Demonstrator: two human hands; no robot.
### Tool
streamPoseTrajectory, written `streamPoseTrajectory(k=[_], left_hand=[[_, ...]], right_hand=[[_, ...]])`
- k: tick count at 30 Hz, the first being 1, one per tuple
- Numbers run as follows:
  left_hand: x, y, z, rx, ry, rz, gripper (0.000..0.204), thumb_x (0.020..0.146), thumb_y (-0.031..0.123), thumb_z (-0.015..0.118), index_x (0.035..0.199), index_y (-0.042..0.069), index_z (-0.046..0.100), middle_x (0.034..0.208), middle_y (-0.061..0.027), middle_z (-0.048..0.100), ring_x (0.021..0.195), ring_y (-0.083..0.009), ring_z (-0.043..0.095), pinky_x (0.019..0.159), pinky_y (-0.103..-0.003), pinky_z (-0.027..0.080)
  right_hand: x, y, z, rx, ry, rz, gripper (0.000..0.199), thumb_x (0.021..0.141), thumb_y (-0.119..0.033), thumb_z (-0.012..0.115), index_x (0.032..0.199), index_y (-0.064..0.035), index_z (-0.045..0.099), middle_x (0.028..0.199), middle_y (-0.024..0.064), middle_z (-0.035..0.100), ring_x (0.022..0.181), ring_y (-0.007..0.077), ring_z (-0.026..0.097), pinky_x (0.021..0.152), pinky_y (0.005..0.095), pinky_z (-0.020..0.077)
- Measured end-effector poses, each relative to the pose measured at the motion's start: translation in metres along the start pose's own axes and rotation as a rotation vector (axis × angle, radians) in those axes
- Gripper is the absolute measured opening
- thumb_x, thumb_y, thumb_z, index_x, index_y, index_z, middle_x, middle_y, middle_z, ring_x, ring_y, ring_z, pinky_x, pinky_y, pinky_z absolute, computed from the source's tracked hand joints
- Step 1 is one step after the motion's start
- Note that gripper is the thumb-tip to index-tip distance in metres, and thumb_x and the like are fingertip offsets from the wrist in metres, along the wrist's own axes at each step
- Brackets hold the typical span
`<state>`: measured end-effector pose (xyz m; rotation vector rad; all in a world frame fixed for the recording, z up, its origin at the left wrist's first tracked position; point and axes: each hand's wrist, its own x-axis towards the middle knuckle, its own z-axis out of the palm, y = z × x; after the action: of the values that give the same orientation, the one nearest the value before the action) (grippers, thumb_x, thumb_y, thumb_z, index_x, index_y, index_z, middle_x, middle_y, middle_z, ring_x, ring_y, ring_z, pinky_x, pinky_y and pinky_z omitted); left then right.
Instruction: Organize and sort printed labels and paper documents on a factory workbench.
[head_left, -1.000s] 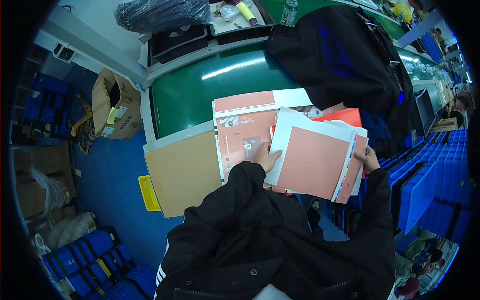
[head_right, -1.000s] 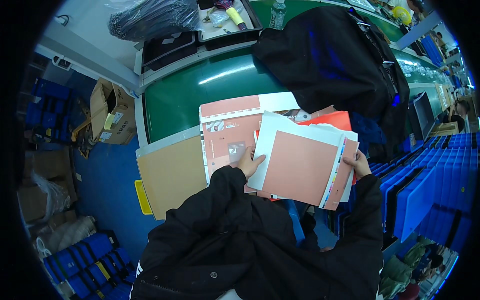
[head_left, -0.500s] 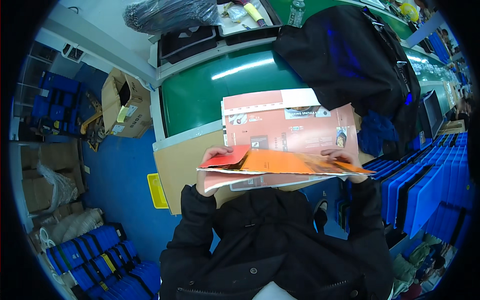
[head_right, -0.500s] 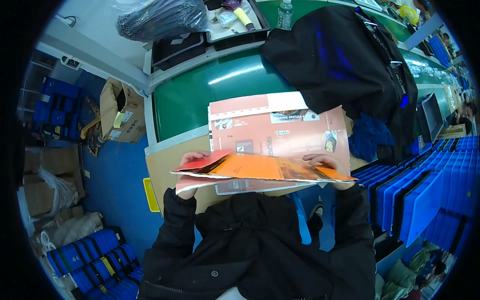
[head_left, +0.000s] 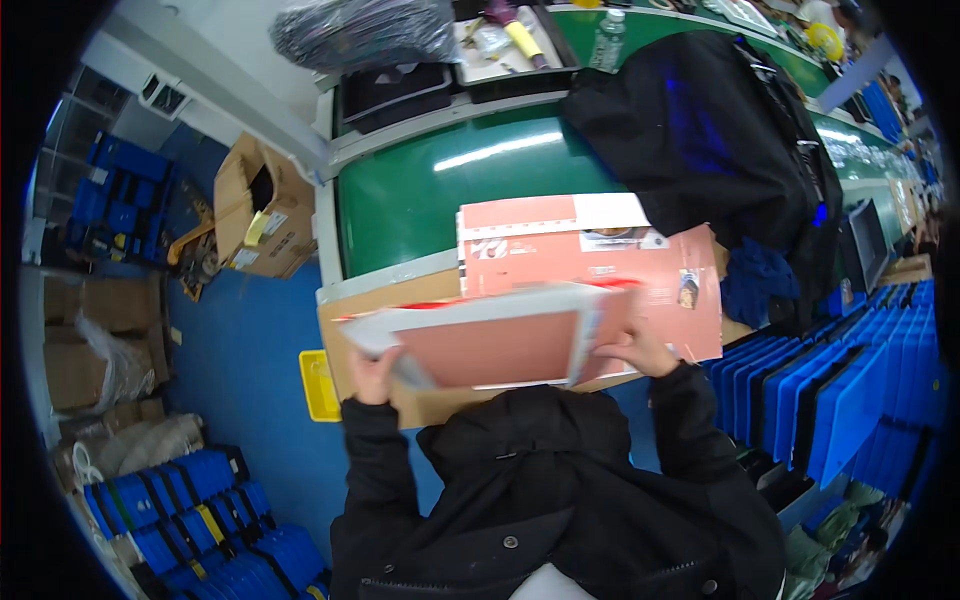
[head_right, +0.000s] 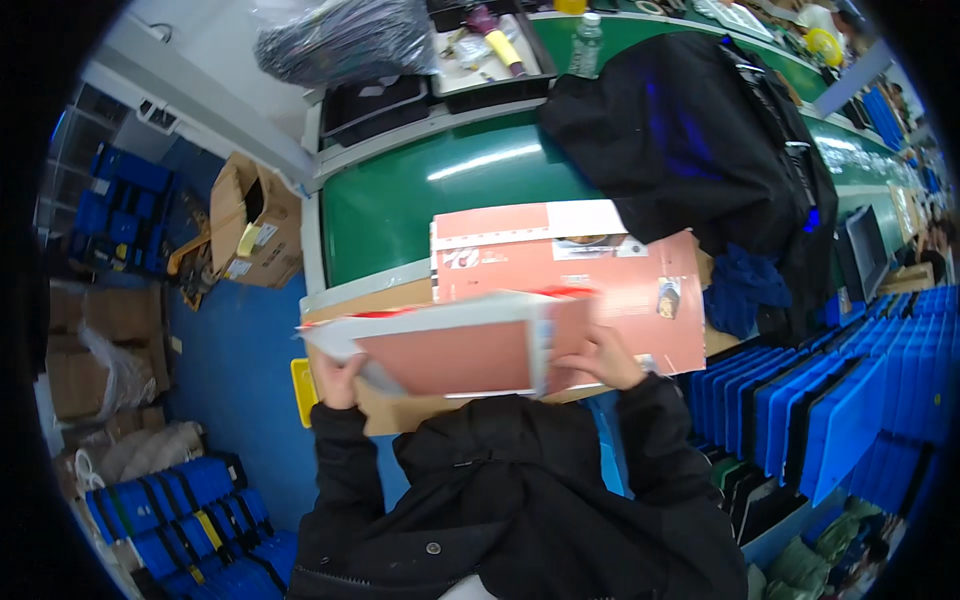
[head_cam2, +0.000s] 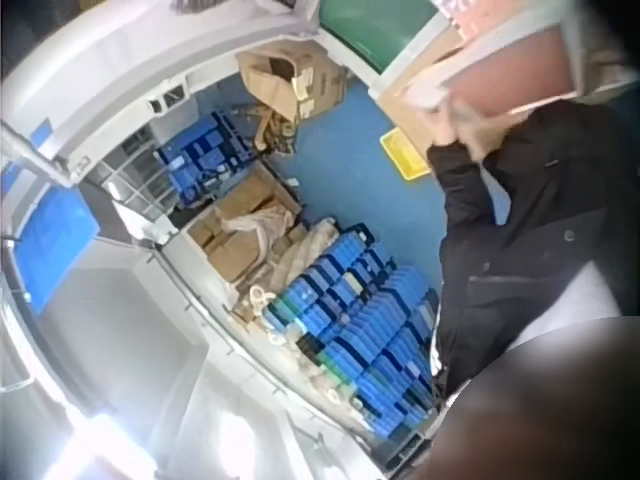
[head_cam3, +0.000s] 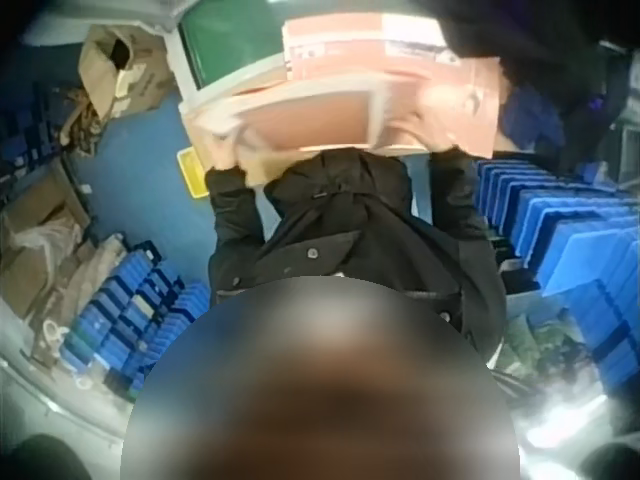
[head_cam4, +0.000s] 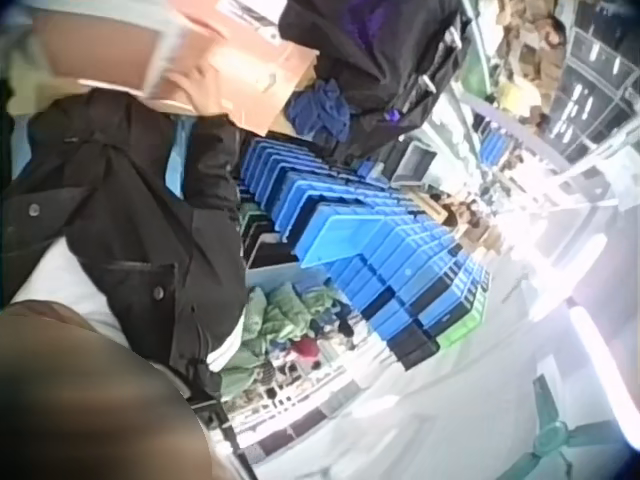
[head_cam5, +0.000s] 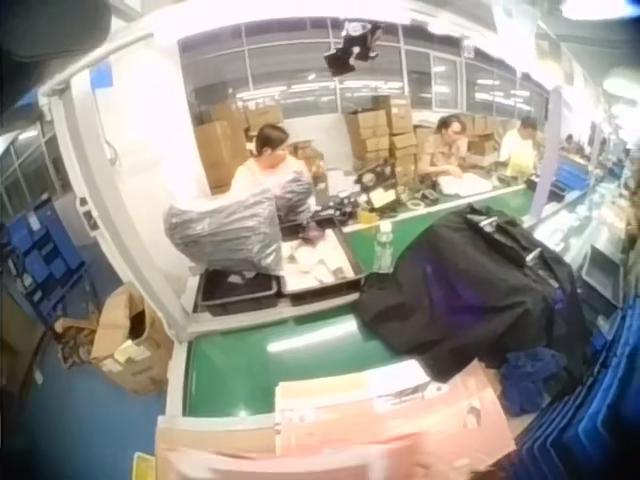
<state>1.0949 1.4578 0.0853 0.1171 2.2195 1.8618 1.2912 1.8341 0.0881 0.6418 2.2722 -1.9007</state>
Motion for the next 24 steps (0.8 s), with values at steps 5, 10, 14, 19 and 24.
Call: streamPoseTrajectory(k=[5, 10, 14, 19, 24], left_hand=[[-0.001, -0.088, -0.144, -0.057, 0.165, -0.172, 0.058, 0.08, 0.006, 0.065, 0.132, -0.001, 0.039, 0.116, -0.0205, 0.057, 0.094, -0.0275, 0.062, 0.084, -0.034, 0.05], [0.002, -0.144, -0.226, -0.037, 0.25, -0.34, 0.065, 0.077, 0.009, 0.07, 0.133, 0.0, 0.039, 0.118, -0.0198, 0.057, 0.096, -0.031, 0.062, 0.083, -0.036, 0.051], [0.016, -0.189, -0.279, 0.45, 0.083, -0.207, 0.057, 0.074, 0.011, 0.067, 0.125, -0.002, 0.044, 0.106, -0.0225, 0.06, 0.084, -0.0311, 0.063, 0.07, -0.037, 0.054], [0.058, -0.204, -0.206, 0.663, 0.314, -0.254, 0.065, 0.075, 0.013, 0.068, 0.132, -0.003, 0.041, 0.125, -0.0251, 0.05, 0.113, -0.0395, 0.052, 0.098, -0.039, 0.041], [0.063, -0.152, -0.181, 0.604, 0.376, -0.369, 0.059, 0.081, 0.01, 0.065, 0.134, 0.0, 0.041, 0.132, -0.0215, 0.048, 0.122, -0.0373, 0.047, 0.104, -0.038, 0.037]], right_hand=[[0.018, 0.087, -0.035, -0.214, 0.603, -0.074, 0.048, 0.075, -0.019, 0.072, 0.116, -0.0004, 0.057, 0.114, 0.015, 0.06, 0.103, 0.0275, 0.058, 0.093, 0.0358, 0.0435], [-0.02, 0.174, -0.089, -0.818, 0.944, 0.374, 0.078, 0.067, -0.038, 0.077, 0.129, -0.0026, 0.044, 0.123, 0.02, 0.05, 0.106, 0.0375, 0.053, 0.09, 0.0425, 0.0445], [-0.022, 0.188, -0.094, -0.869, 0.89, 0.518, 0.082, 0.061, -0.044, 0.08, 0.122, -0.0014, 0.046, 0.117, 0.0245, 0.048, 0.102, 0.0392, 0.053, 0.085, 0.0488, 0.0457], [-0.044, 0.193, -0.149, -0.512, 0.816, 0.357, 0.058, 0.06, -0.015, 0.078, 0.11, 0.0025, 0.053, 0.098, 0.0204, 0.061, 0.087, 0.0357, 0.061, 0.082, 0.0386, 0.0494], [-0.06, 0.134, -0.164, -0.236, 0.583, 0.241, 0.052, 0.063, 0.004, 0.065, 0.115, 0.0084, 0.056, 0.101, 0.0182, 0.066, 0.083, 0.0266, 0.063, 0.08, 0.0321, 0.0506]])
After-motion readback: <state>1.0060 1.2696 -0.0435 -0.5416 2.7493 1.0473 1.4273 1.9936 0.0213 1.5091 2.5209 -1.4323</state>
